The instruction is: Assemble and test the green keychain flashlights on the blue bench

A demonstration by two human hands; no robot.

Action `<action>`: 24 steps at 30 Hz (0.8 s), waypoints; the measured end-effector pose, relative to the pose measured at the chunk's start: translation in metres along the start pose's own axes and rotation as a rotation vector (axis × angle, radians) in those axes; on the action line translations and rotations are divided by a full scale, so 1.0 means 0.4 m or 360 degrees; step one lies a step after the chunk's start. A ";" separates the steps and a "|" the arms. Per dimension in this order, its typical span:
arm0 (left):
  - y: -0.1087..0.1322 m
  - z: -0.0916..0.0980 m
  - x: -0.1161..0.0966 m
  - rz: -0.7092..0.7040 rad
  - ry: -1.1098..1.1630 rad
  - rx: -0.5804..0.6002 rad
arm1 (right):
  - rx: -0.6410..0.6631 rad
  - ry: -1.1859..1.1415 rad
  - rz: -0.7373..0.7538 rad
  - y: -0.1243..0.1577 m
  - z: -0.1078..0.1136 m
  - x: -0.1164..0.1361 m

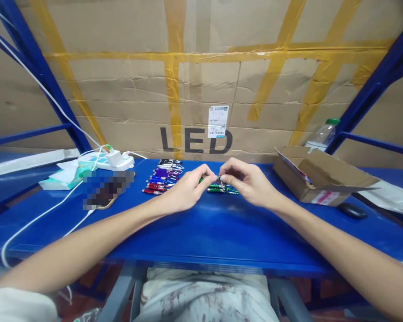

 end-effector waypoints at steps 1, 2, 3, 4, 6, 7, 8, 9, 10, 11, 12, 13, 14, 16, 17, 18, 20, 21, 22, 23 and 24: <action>0.001 0.000 -0.004 -0.0017 -0.0050 -0.0022 | -0.0008 -0.0056 -0.0020 -0.001 -0.002 -0.003; 0.003 0.000 -0.007 -0.0029 -0.0091 -0.0037 | -0.0018 -0.0106 -0.0035 -0.002 -0.004 -0.005; 0.004 0.000 -0.009 -0.0038 -0.0126 -0.0046 | -0.0028 -0.0150 -0.0048 -0.002 -0.007 -0.008; 0.004 -0.001 -0.011 -0.0046 -0.0157 -0.0054 | -0.0038 -0.0190 -0.0060 -0.002 -0.009 -0.010; 0.006 -0.002 -0.012 -0.0062 -0.0209 -0.0067 | -0.0051 -0.0259 -0.0084 -0.003 -0.013 -0.015; 0.006 -0.003 -0.011 -0.0071 -0.0236 -0.0072 | -0.0054 -0.0289 -0.0094 -0.003 -0.016 -0.017; 0.007 -0.003 -0.010 -0.0080 -0.0266 -0.0078 | -0.0057 -0.0315 -0.0102 -0.003 -0.018 -0.018; 0.007 -0.004 -0.008 -0.0089 -0.0297 -0.0085 | -0.0060 -0.0338 -0.0110 -0.004 -0.021 -0.020; 0.007 -0.004 -0.007 -0.0101 -0.0328 -0.0092 | -0.0065 -0.0359 -0.0119 -0.004 -0.023 -0.021; 0.007 -0.004 -0.005 -0.0115 -0.0356 -0.0102 | -0.0067 -0.0381 -0.0130 -0.004 -0.025 -0.021; 0.007 -0.004 -0.005 -0.0131 -0.0382 -0.0111 | -0.0070 -0.0406 -0.0141 -0.005 -0.027 -0.022; 0.007 -0.004 -0.005 -0.0147 -0.0403 -0.0120 | -0.0073 -0.0433 -0.0152 -0.005 -0.028 -0.023; 0.007 -0.003 -0.006 -0.0164 -0.0424 -0.0129 | -0.0074 -0.0460 -0.0164 -0.006 -0.029 -0.024; 0.008 -0.003 -0.008 -0.0185 -0.0470 -0.0138 | -0.0075 -0.0514 -0.0186 -0.007 -0.031 -0.026; 0.008 -0.003 -0.008 -0.0191 -0.0495 -0.0138 | -0.0070 -0.0542 -0.0196 -0.007 -0.032 -0.027; 0.009 -0.004 -0.007 -0.0193 -0.0521 -0.0139 | -0.0062 -0.0572 -0.0208 -0.008 -0.034 -0.029; 0.009 -0.005 -0.001 -0.0192 -0.0570 -0.0141 | -0.0045 -0.0632 -0.0235 -0.009 -0.039 -0.032; 0.009 -0.006 0.003 -0.0192 -0.0591 -0.0142 | -0.0036 -0.0660 -0.0251 -0.009 -0.042 -0.035; 0.009 -0.006 0.008 -0.0192 -0.0613 -0.0143 | -0.0027 -0.0685 -0.0270 -0.009 -0.045 -0.037; 0.008 -0.008 0.013 -0.0198 -0.0635 -0.0136 | -0.0020 -0.0708 -0.0290 -0.010 -0.048 -0.041; 0.007 -0.008 0.019 -0.0192 -0.0656 -0.0134 | -0.0014 -0.0726 -0.0309 -0.010 -0.050 -0.044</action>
Point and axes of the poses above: each hand's wrist, its own y-axis away from the middle knuckle, its own z-axis out of the back of the hand, x = y × z, the point moved 5 cm from there along -y, towards the middle knuckle, and after that the axes turned 15 degrees about x, right-handed, at the moved point
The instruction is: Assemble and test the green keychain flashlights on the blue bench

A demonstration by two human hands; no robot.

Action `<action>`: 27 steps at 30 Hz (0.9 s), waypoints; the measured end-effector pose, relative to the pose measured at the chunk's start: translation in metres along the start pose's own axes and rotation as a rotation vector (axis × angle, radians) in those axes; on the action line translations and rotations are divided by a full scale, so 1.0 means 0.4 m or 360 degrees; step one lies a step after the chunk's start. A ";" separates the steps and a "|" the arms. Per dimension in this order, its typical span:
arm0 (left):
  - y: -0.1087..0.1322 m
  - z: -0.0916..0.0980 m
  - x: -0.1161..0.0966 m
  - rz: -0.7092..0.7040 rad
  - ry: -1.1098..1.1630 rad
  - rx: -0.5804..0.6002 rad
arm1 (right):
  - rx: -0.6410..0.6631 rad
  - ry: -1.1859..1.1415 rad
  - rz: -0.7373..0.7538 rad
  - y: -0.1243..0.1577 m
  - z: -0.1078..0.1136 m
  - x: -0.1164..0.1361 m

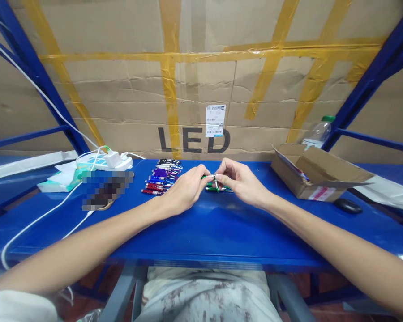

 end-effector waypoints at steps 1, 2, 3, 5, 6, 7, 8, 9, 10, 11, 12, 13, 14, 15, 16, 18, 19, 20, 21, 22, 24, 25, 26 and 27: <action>-0.001 -0.003 0.004 0.0007 -0.0019 0.0006 | 0.0006 -0.0012 -0.0018 -0.001 0.001 -0.003; -0.002 -0.004 0.007 0.0011 -0.0028 0.0007 | 0.0020 -0.0019 -0.0033 -0.002 0.002 -0.005; -0.004 -0.006 0.009 0.0021 -0.0017 0.0010 | 0.0041 -0.0020 -0.0039 -0.003 0.005 -0.006; -0.008 -0.010 0.010 0.0052 0.0046 0.0019 | 0.0094 -0.0013 -0.0026 -0.004 0.012 -0.005; -0.010 -0.011 0.009 0.0072 0.0087 0.0023 | 0.0128 -0.0009 -0.0018 -0.004 0.016 -0.004; -0.011 -0.014 0.008 0.0093 0.0116 0.0033 | 0.0165 -0.0009 -0.0015 -0.004 0.021 -0.003; -0.011 -0.016 0.006 0.0105 0.0129 0.0041 | 0.0206 -0.0013 -0.0025 -0.002 0.026 -0.002; -0.011 -0.019 0.003 0.0107 0.0142 0.0059 | 0.0253 -0.0022 -0.0049 -0.001 0.031 -0.002; -0.010 -0.022 0.001 0.0096 0.0152 0.0080 | 0.0315 -0.0038 -0.0087 0.002 0.035 -0.002; -0.009 -0.026 -0.001 0.0076 0.0160 0.0102 | 0.0377 -0.0049 -0.0126 0.005 0.039 -0.002; -0.007 -0.031 -0.002 0.0048 0.0167 0.0128 | 0.0448 -0.0054 -0.0176 0.008 0.042 -0.003; -0.005 -0.036 -0.003 0.0020 0.0170 0.0155 | 0.0526 -0.0043 -0.0227 0.012 0.046 -0.004; -0.002 -0.042 -0.003 -0.0005 0.0165 0.0185 | 0.0602 -0.0022 -0.0271 0.016 0.051 -0.005; 0.000 -0.048 -0.003 -0.0023 0.0157 0.0222 | 0.0681 0.0007 -0.0315 0.020 0.055 -0.007; 0.002 -0.056 -0.001 -0.0021 0.0141 0.0265 | 0.0764 0.0050 -0.0360 0.024 0.059 -0.010; 0.006 -0.072 -0.002 -0.0012 0.0091 0.0363 | 0.0906 0.0144 -0.0429 0.031 0.067 -0.017; 0.007 -0.079 -0.003 -0.0008 0.0070 0.0411 | 0.0948 0.0188 -0.0455 0.034 0.071 -0.020; 0.009 -0.086 -0.006 -0.0010 0.0050 0.0457 | 0.0977 0.0227 -0.0479 0.036 0.075 -0.023; 0.010 -0.091 -0.009 -0.0017 0.0030 0.0501 | 0.0989 0.0256 -0.0503 0.037 0.079 -0.026; 0.010 -0.096 -0.013 -0.0029 0.0006 0.0540 | 0.0987 0.0275 -0.0526 0.038 0.083 -0.029; 0.012 -0.101 -0.017 -0.0046 -0.0056 0.0598 | 0.0960 0.0303 -0.0566 0.038 0.090 -0.034; 0.012 -0.101 -0.018 -0.0047 -0.0090 0.0615 | 0.0936 0.0321 -0.0578 0.038 0.094 -0.036; 0.013 -0.099 -0.017 -0.0047 -0.0124 0.0625 | 0.0910 0.0343 -0.0583 0.037 0.099 -0.039; 0.013 -0.096 -0.016 -0.0051 -0.0157 0.0630 | 0.0893 0.0371 -0.0586 0.037 0.103 -0.041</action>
Point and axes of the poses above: each hand's wrist, its own y-axis away from the middle knuckle, its own z-axis out of the back of the hand, x = y × z, the point moved 5 cm from there along -y, towards the middle knuckle, and after that the axes turned 15 degrees about x, right-handed, at the moved point
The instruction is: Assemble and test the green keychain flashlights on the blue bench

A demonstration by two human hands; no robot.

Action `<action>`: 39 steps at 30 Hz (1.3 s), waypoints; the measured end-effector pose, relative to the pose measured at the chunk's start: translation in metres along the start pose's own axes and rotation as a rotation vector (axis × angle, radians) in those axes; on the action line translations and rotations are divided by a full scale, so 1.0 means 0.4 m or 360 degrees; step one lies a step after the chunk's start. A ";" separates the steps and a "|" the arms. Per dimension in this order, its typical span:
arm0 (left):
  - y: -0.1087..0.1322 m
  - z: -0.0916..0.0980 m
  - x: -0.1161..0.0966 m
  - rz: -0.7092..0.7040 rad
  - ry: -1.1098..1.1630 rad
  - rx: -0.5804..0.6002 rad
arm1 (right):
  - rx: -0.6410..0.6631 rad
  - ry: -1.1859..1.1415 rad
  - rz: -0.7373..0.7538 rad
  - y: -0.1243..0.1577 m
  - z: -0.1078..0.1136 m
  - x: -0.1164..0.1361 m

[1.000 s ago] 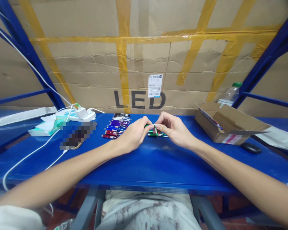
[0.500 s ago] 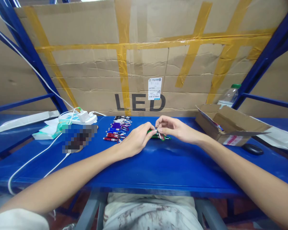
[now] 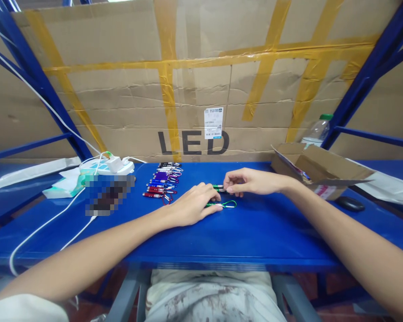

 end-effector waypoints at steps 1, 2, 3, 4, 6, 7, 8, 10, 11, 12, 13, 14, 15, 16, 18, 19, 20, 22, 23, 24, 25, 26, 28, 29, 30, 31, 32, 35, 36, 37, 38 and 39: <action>0.002 0.003 0.002 -0.0001 -0.0033 0.0004 | -0.0011 0.0025 -0.0012 0.000 0.003 -0.003; 0.005 0.007 0.003 -0.0011 -0.0073 0.0010 | -0.0012 0.0051 -0.0024 0.001 0.004 -0.006; 0.007 0.010 0.005 -0.0023 -0.0115 0.0021 | -0.0007 0.0076 -0.0037 0.001 0.005 -0.009; 0.009 0.012 0.007 -0.0025 -0.0152 0.0034 | 0.0002 0.0103 -0.0048 0.002 0.005 -0.011; 0.011 0.016 0.013 -0.0019 -0.0181 0.0050 | 0.0005 0.0171 -0.0065 0.003 0.005 -0.012; 0.011 0.017 0.015 -0.0022 -0.0171 0.0049 | -0.0002 0.0211 -0.0071 0.003 0.005 -0.011; 0.011 0.018 0.016 -0.0031 -0.0144 0.0042 | -0.0014 0.0251 -0.0072 0.004 0.005 -0.009; 0.009 0.022 0.016 -0.0055 -0.0073 0.0005 | -0.0054 0.0310 -0.0052 0.004 0.009 -0.006; 0.008 0.024 0.016 -0.0062 -0.0046 -0.0015 | -0.0079 0.0322 -0.0030 0.004 0.011 -0.004; 0.008 0.025 0.016 -0.0059 -0.0028 -0.0029 | -0.0102 0.0323 -0.0008 0.003 0.014 -0.004; 0.008 0.025 0.017 -0.0055 -0.0021 -0.0035 | -0.0121 0.0318 0.0009 0.003 0.017 -0.005; 0.008 0.025 0.017 -0.0055 -0.0024 -0.0030 | -0.0135 0.0311 0.0019 0.003 0.020 -0.007; 0.009 0.023 0.018 -0.0061 -0.0035 -0.0018 | -0.0142 0.0306 0.0016 0.002 0.022 -0.009; 0.010 0.021 0.018 -0.0071 -0.0050 -0.0002 | -0.0143 0.0308 0.0006 0.002 0.023 -0.012; 0.011 0.019 0.019 -0.0088 -0.0087 0.0018 | -0.0132 0.0322 -0.0016 0.001 0.022 -0.015; 0.012 0.018 0.020 -0.0091 -0.0110 0.0026 | -0.0123 0.0332 -0.0025 0.000 0.021 -0.015; 0.012 0.017 0.021 -0.0089 -0.0132 0.0034 | -0.0115 0.0344 -0.0036 0.000 0.019 -0.014; 0.010 0.018 0.022 -0.0082 -0.0168 0.0047 | -0.0099 0.0369 -0.0056 0.001 0.015 -0.009; 0.010 0.018 0.022 -0.0081 -0.0180 0.0046 | -0.0089 0.0378 -0.0063 0.001 0.013 -0.006; 0.009 0.019 0.022 -0.0080 -0.0189 0.0038 | -0.0073 0.0382 -0.0067 0.002 0.010 -0.003; 0.008 0.021 0.022 -0.0079 -0.0195 0.0024 | -0.0048 0.0381 -0.0068 0.002 0.007 0.000; 0.008 0.022 0.023 -0.0080 -0.0200 0.0008 | -0.0017 0.0378 -0.0066 0.002 0.004 0.002; 0.007 0.023 0.024 -0.0082 -0.0217 -0.0012 | 0.0060 0.0380 -0.0065 -0.001 -0.005 0.005; 0.007 0.022 0.024 -0.0082 -0.0224 -0.0015 | 0.0095 0.0390 -0.0066 -0.004 -0.010 0.006; 0.008 0.022 0.024 -0.0081 -0.0226 -0.0016 | 0.0114 0.0408 -0.0060 -0.008 -0.015 0.008; 0.008 0.023 0.024 -0.0076 -0.0222 -0.0017 | 0.0112 0.0436 -0.0045 -0.013 -0.020 0.010; 0.008 0.023 0.025 -0.0066 -0.0213 -0.0022 | 0.0088 0.0471 -0.0019 -0.018 -0.024 0.014; 0.010 0.027 0.026 0.0000 -0.0141 -0.0054 | -0.0059 0.0579 0.0097 -0.033 -0.034 0.030; 0.010 0.028 0.027 0.0028 -0.0097 -0.0072 | -0.0103 0.0583 0.0120 -0.037 -0.037 0.033; 0.010 0.030 0.029 0.0053 -0.0038 -0.0099 | -0.0137 0.0568 0.0129 -0.040 -0.040 0.035; 0.009 0.032 0.031 0.0071 0.0035 -0.0138 | -0.0162 0.0537 0.0127 -0.041 -0.042 0.035; 0.009 0.036 0.034 0.0082 0.0122 -0.0186 | -0.0178 0.0496 0.0119 -0.042 -0.043 0.034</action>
Point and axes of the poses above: each hand's wrist, its own y-axis away from the middle knuckle, its own z-axis out of the back of the hand, x = y × z, the point moved 5 cm from there along -y, towards the middle knuckle, and after that the axes turned 15 degrees about x, right-handed, at the moved point
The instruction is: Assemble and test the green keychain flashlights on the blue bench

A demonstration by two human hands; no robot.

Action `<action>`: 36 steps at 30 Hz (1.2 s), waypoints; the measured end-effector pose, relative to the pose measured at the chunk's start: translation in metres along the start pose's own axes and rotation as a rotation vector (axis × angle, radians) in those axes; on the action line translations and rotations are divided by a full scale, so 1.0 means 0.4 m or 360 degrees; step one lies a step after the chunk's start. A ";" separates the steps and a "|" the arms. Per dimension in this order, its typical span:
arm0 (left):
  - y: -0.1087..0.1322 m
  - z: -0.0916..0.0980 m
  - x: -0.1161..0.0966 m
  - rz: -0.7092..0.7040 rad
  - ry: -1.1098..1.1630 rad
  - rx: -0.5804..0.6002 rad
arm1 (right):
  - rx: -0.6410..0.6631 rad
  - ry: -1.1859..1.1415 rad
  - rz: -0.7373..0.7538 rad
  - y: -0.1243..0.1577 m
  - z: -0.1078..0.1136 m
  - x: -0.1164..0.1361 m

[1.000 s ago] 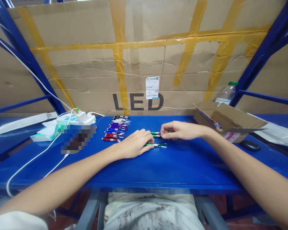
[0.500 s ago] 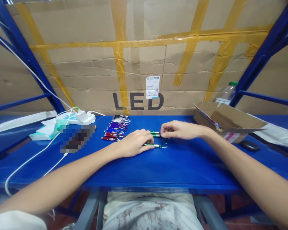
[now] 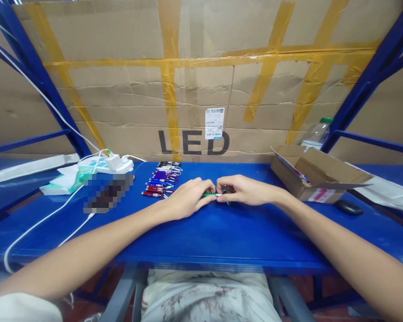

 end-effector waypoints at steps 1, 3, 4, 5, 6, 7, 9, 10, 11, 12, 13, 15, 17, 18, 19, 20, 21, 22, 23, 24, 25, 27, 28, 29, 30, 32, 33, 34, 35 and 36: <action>-0.002 0.004 0.004 0.0013 0.0100 -0.0050 | -0.0013 -0.0040 -0.0010 0.001 0.000 -0.001; -0.007 0.011 0.016 0.0048 0.0326 -0.0139 | -0.0043 -0.0095 -0.0016 0.003 0.003 -0.003; -0.010 0.014 0.024 0.0070 0.0437 -0.0173 | -0.0071 -0.0102 -0.0020 0.005 0.006 -0.004; -0.013 0.016 0.031 0.0093 0.0534 -0.0199 | -0.0109 -0.0098 -0.0027 0.007 0.010 -0.005; -0.015 0.017 0.036 0.0107 0.0612 -0.0222 | -0.0149 -0.0093 -0.0033 0.009 0.014 -0.006; -0.016 0.019 0.040 0.0108 0.0669 -0.0244 | -0.0184 -0.0104 -0.0031 0.009 0.017 -0.006; -0.017 0.020 0.041 0.0088 0.0716 -0.0282 | -0.0209 -0.0232 0.0019 0.006 0.016 -0.006; -0.017 0.021 0.040 0.0075 0.0716 -0.0298 | -0.0194 -0.0337 0.0059 0.003 0.012 -0.005; -0.017 0.021 0.038 0.0065 0.0710 -0.0311 | -0.0167 -0.0445 0.0099 0.000 0.006 -0.004; -0.017 0.021 0.036 0.0057 0.0711 -0.0320 | -0.0132 -0.0531 0.0124 -0.004 0.000 -0.002; -0.017 0.021 0.036 0.0055 0.0729 -0.0333 | -0.0104 -0.0576 0.0130 -0.007 -0.005 0.000; -0.019 0.024 0.042 0.0054 0.0833 -0.0389 | -0.0097 -0.0546 0.0101 -0.010 -0.008 0.005; -0.022 0.032 0.058 0.0070 0.1003 -0.0499 | -0.0141 -0.0488 0.0051 -0.008 -0.004 0.010; -0.023 0.036 0.070 0.0087 0.1101 -0.0556 | -0.0162 -0.0470 0.0026 -0.006 -0.001 0.011; -0.024 0.040 0.083 0.0127 0.1204 -0.0611 | -0.0177 -0.0449 -0.0001 -0.004 0.002 0.011; -0.025 0.042 0.097 0.0171 0.1330 -0.0651 | -0.0187 -0.0411 -0.0026 -0.002 0.005 0.012; -0.025 0.042 0.111 0.0216 0.1482 -0.0683 | -0.0195 -0.0351 -0.0046 0.000 0.007 0.012; -0.026 0.041 0.121 0.0235 0.1628 -0.0682 | -0.0202 -0.0275 -0.0058 0.001 0.010 0.012; -0.027 0.039 0.128 0.0245 0.1752 -0.0665 | -0.0212 -0.0194 -0.0062 0.003 0.012 0.012; -0.027 0.037 0.134 0.0255 0.1853 -0.0629 | -0.0225 -0.0126 -0.0061 0.004 0.013 0.013; -0.028 0.035 0.137 0.0262 0.1924 -0.0583 | -0.0235 -0.0078 -0.0057 0.004 0.014 0.014; -0.028 0.031 0.141 0.0284 0.2002 -0.0507 | -0.0252 -0.0018 -0.0055 0.006 0.015 0.015; -0.028 0.029 0.143 0.0291 0.2028 -0.0484 | -0.0266 0.0011 -0.0057 0.007 0.016 0.016; -0.027 0.028 0.144 0.0292 0.2058 -0.0473 | -0.0283 0.0038 -0.0051 0.009 0.017 0.018; -0.027 0.027 0.145 0.0285 0.2094 -0.0468 | -0.0297 0.0061 -0.0039 0.010 0.018 0.020; -0.027 0.025 0.143 0.0256 0.2179 -0.0450 | -0.0333 0.0102 -0.0001 0.013 0.021 0.025; -0.027 0.025 0.141 0.0238 0.2222 -0.0437 | -0.0358 0.0131 0.0017 0.014 0.023 0.027; -0.026 0.024 0.139 0.0221 0.2260 -0.0426 | -0.0386 0.0171 0.0030 0.015 0.025 0.029; -0.026 0.024 0.136 0.0202 0.2290 -0.0416 | -0.0418 0.0219 0.0033 0.017 0.027 0.030; -0.026 0.025 0.134 0.0187 0.2312 -0.0410 | -0.0450 0.0270 0.0032 0.018 0.030 0.030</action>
Point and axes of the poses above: each hand's wrist, its own y-axis away from the middle knuckle, its own z-axis out of the back of the hand, x = y × z, the point moved 5 cm from there along -y, towards the middle knuckle, and after that the axes turned 15 degrees about x, right-handed, at the moved point
